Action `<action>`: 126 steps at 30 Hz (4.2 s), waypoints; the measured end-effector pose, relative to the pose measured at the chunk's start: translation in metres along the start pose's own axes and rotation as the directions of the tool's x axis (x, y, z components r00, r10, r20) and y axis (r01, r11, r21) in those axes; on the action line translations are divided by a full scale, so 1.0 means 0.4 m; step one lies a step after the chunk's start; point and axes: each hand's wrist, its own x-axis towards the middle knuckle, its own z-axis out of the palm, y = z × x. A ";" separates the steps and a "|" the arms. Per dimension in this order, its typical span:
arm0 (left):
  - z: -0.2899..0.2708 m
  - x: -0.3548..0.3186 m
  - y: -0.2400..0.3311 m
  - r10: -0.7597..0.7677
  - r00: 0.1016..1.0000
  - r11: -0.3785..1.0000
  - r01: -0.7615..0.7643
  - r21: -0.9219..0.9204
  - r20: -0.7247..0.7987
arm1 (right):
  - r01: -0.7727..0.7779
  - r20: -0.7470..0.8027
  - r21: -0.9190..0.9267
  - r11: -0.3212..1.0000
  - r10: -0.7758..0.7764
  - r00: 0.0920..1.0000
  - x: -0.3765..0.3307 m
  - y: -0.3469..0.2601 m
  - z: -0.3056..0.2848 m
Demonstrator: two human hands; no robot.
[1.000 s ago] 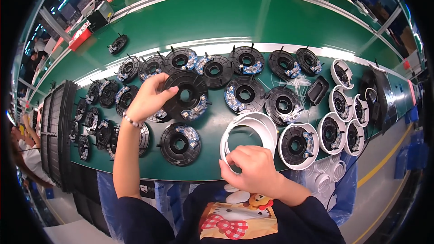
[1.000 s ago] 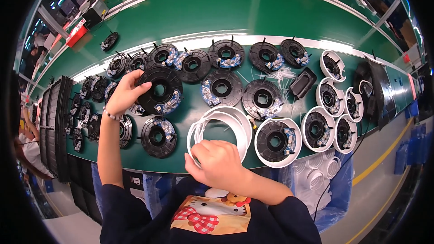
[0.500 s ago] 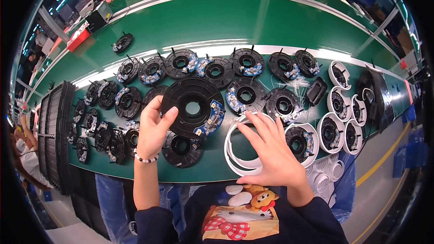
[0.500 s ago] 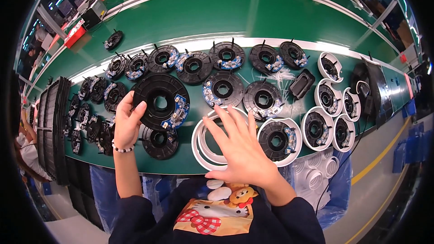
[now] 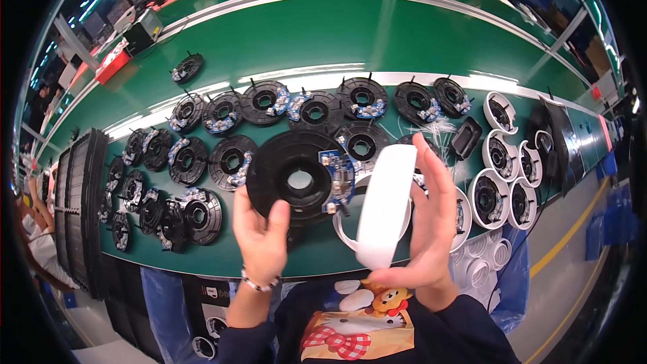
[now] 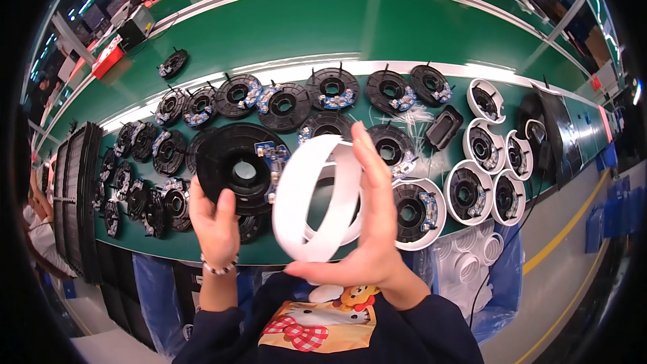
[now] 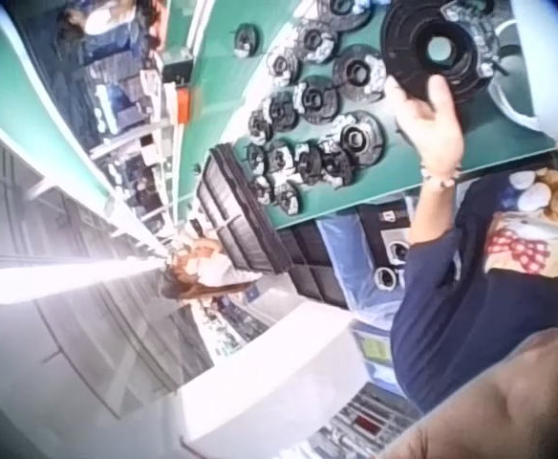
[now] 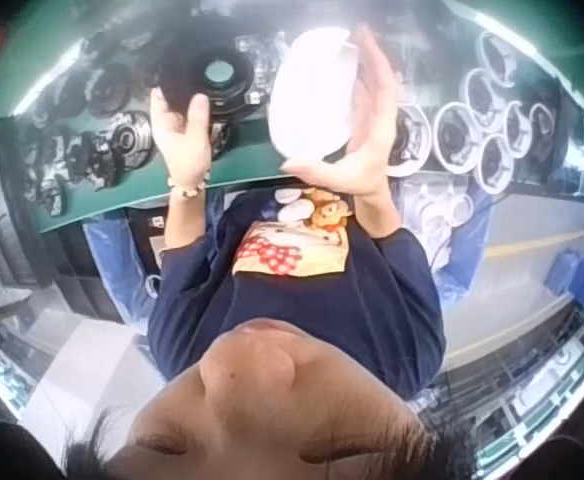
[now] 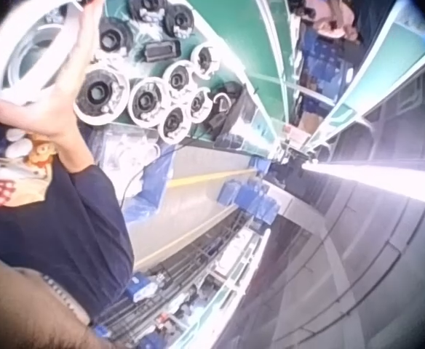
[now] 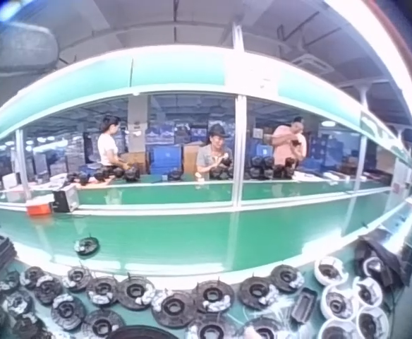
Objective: Assembling circular electronic modules into white plastic housings and organizing them into a storage bin on a factory assembly line.
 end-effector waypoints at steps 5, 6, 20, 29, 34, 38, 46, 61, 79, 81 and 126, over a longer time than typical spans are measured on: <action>0.076 -0.067 0.014 -0.151 0.964 0.988 0.151 0.015 0.219 | 0.058 -0.015 -0.246 0.968 -0.064 0.998 0.018 -0.013 0.056; 0.054 -0.069 -0.004 -0.104 0.932 0.994 0.106 0.013 0.347 | 0.053 -0.008 -0.230 0.972 -0.057 0.998 0.017 -0.009 0.052; 0.037 -0.027 -0.033 -0.102 0.886 0.303 0.461 -0.834 0.452 | 0.086 0.404 -0.466 0.881 0.125 0.906 0.018 -0.039 0.028; 0.054 -0.020 -0.038 -0.153 0.908 0.358 0.418 -0.835 0.389 | 0.156 0.323 -0.276 0.948 -0.062 0.944 0.026 -0.008 0.017; 0.058 -0.026 -0.033 -0.229 0.919 0.448 0.393 -0.804 0.321 | 0.196 0.298 -0.263 0.945 -0.113 0.948 0.026 -0.009 0.017; 0.057 -0.031 -0.026 -0.278 0.926 0.518 0.368 -0.772 0.255 | 0.232 0.316 -0.250 0.940 -0.147 0.937 0.031 -0.021 0.017; 0.063 -0.025 -0.024 -0.186 0.895 0.333 0.446 -0.831 0.405 | 0.104 0.315 -0.061 0.993 -0.080 0.946 0.034 0.009 -0.007; 0.079 -0.019 -0.021 -0.375 0.888 0.581 0.450 -0.678 0.267 | 0.209 0.319 -0.223 0.952 -0.132 0.939 0.020 -0.006 0.011; 0.043 -0.022 -0.057 -0.074 0.813 0.387 0.557 -0.735 0.577 | 0.249 0.511 -0.308 0.918 -0.061 0.857 0.052 -0.029 -0.007; 0.044 -0.038 -0.063 -0.149 0.836 0.411 0.538 -0.736 0.528 | 0.249 0.516 -0.321 0.914 -0.052 0.855 0.055 -0.032 -0.009; 0.031 0.009 0.040 0.574 0.745 0.642 -0.667 0.376 0.340 | 0.091 0.304 -0.017 0.996 -0.081 0.949 0.033 0.004 0.010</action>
